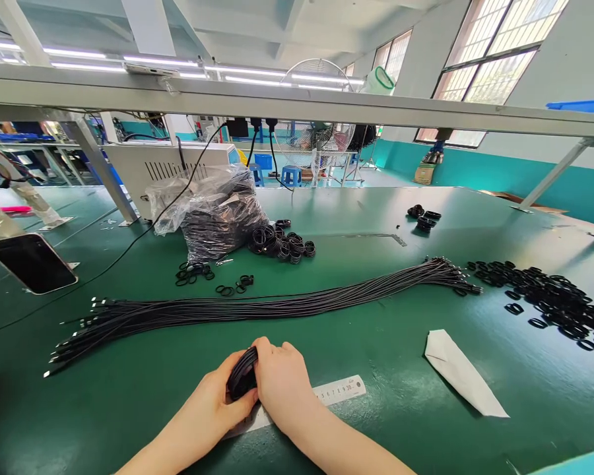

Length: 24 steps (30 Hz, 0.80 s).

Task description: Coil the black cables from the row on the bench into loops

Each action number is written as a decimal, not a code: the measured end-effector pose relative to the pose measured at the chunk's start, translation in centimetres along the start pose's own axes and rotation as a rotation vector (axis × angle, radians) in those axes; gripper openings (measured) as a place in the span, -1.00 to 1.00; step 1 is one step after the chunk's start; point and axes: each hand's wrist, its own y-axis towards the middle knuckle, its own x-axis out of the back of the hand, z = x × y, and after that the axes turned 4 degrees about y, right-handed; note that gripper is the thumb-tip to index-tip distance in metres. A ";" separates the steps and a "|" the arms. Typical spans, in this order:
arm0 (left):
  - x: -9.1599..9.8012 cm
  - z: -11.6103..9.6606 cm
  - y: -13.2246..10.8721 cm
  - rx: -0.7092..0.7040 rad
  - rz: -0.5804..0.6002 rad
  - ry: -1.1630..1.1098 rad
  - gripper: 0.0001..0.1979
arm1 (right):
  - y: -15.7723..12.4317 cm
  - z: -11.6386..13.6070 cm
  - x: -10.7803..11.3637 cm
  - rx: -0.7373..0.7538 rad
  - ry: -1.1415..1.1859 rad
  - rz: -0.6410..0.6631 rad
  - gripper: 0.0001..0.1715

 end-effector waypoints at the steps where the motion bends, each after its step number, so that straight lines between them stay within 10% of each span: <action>1: 0.0 0.0 -0.1 -0.032 -0.027 0.027 -0.61 | 0.0 0.1 0.1 -0.054 -0.006 0.039 -0.77; 7: -0.1 1.5 0.4 -0.133 -0.114 0.183 -0.50 | 0.0 0.0 0.7 -0.183 -0.006 0.109 -0.76; 13: 0.7 2.3 0.8 -0.087 0.041 0.216 -0.35 | -0.2 -0.1 1.0 -0.250 0.170 0.141 -0.72; 24: 0.3 0.1 -1.2 -0.032 0.099 0.055 -0.56 | -0.7 0.6 0.7 -0.293 0.418 0.127 -0.66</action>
